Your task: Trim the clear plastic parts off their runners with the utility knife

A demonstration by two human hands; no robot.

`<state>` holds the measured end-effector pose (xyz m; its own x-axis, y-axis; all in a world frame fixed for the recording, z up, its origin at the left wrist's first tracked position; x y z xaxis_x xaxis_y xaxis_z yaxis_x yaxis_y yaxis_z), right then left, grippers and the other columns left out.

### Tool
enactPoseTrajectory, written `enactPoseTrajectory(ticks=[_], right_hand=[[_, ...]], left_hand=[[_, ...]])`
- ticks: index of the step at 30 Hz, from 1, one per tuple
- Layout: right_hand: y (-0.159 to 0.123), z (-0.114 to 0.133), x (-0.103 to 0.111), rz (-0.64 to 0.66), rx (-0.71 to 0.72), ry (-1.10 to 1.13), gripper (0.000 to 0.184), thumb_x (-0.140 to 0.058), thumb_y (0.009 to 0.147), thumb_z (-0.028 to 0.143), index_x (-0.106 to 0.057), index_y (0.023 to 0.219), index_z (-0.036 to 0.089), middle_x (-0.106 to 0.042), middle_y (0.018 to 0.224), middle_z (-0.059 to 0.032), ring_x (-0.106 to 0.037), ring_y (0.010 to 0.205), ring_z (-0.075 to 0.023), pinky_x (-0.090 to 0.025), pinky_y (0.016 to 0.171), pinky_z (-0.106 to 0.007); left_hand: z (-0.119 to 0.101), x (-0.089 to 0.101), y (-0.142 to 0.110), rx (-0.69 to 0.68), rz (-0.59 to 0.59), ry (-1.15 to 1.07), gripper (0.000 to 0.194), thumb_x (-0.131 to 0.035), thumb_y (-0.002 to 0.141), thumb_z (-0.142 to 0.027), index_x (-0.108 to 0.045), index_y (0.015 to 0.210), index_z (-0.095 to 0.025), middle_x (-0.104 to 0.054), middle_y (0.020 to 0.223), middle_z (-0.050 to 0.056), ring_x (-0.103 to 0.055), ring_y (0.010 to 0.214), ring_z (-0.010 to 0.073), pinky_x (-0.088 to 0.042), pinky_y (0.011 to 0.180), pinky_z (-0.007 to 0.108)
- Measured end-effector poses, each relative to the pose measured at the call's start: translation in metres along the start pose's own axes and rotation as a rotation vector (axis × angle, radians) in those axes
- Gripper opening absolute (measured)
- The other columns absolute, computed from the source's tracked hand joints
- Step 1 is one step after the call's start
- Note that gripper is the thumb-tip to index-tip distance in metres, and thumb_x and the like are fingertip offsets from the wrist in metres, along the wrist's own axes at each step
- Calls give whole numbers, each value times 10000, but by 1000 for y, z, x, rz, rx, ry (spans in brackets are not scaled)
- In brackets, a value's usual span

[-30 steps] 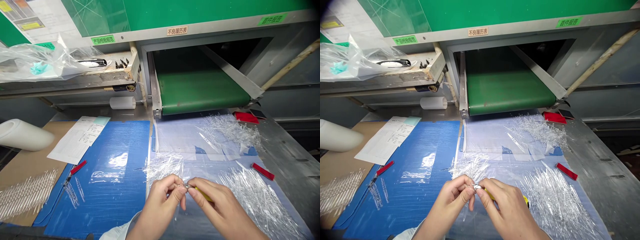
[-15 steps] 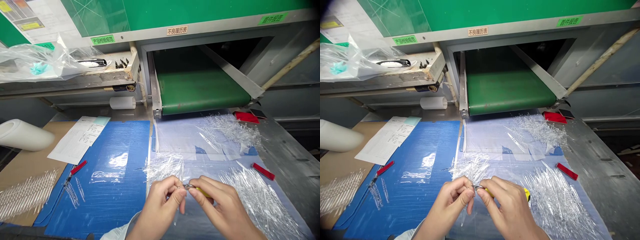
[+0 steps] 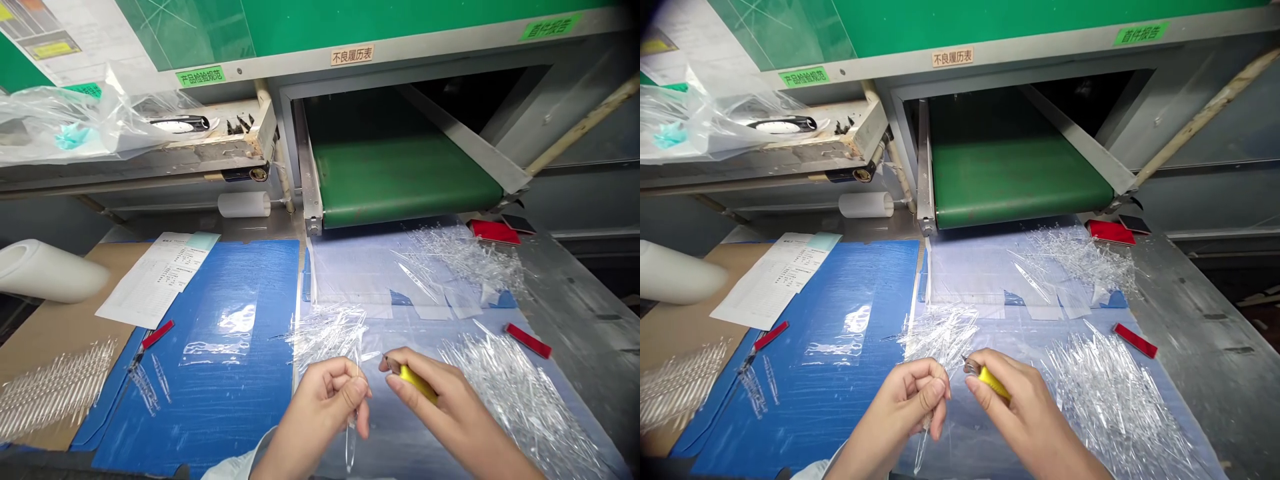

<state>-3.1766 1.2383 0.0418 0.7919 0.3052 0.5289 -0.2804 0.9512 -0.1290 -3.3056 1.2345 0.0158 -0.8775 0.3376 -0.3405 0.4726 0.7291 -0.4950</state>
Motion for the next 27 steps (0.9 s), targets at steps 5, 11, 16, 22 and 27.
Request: enactPoseTrajectory(ticks=[5,11,16,22,27], right_hand=[[2,-2,-12,24,-6,44,265,-322,959,377,-526,884,224,-595,766,0,-555,649,-132,-418,592,-245],[6,-30,-12,8,-159,122,368,-241,960,452,-496,844,212,-419,533,55,-445,479,-118,-341,498,-242],[-4,-82,19,-72,-313,-76,378,-220,935,482,-455,798,221,-408,516,59,-437,465,-130,-349,489,-246],[16,-135,81,-162,-394,-383,270,-270,910,366,-397,709,237,-465,496,40,-524,494,-162,-404,543,-271],[66,-172,103,-162,-502,-589,183,-471,908,294,-550,826,151,-586,687,3,-594,682,-161,-456,706,-332]], left_hand=[[-1,1,1,-8,-17,-38,338,-592,798,-479,-531,727,-154,-542,461,-29,-284,382,44,-182,411,189],[3,10,8,9,-74,48,260,-518,809,-390,-500,668,-172,-481,417,-46,-284,374,55,-193,421,196],[12,36,25,-46,-214,609,298,-302,860,-365,-362,609,-217,-330,421,-74,-330,402,90,-272,456,211],[14,57,48,-88,-359,1126,264,-349,895,-287,-391,645,-214,-436,532,-27,-501,533,158,-230,526,261],[17,60,64,1,-375,1441,140,-415,881,-183,-552,854,-189,-651,773,77,-647,734,255,-317,534,258]])
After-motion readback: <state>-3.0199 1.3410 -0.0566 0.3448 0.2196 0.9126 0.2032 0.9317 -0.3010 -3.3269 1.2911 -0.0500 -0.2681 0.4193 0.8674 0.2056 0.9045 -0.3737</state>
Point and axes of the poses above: each hand's wrist, its own y-axis towards the middle knuckle, its own x-axis out of the back of the hand, z = x × y, the point moved 7 cm from there along y, towards the middle knuckle
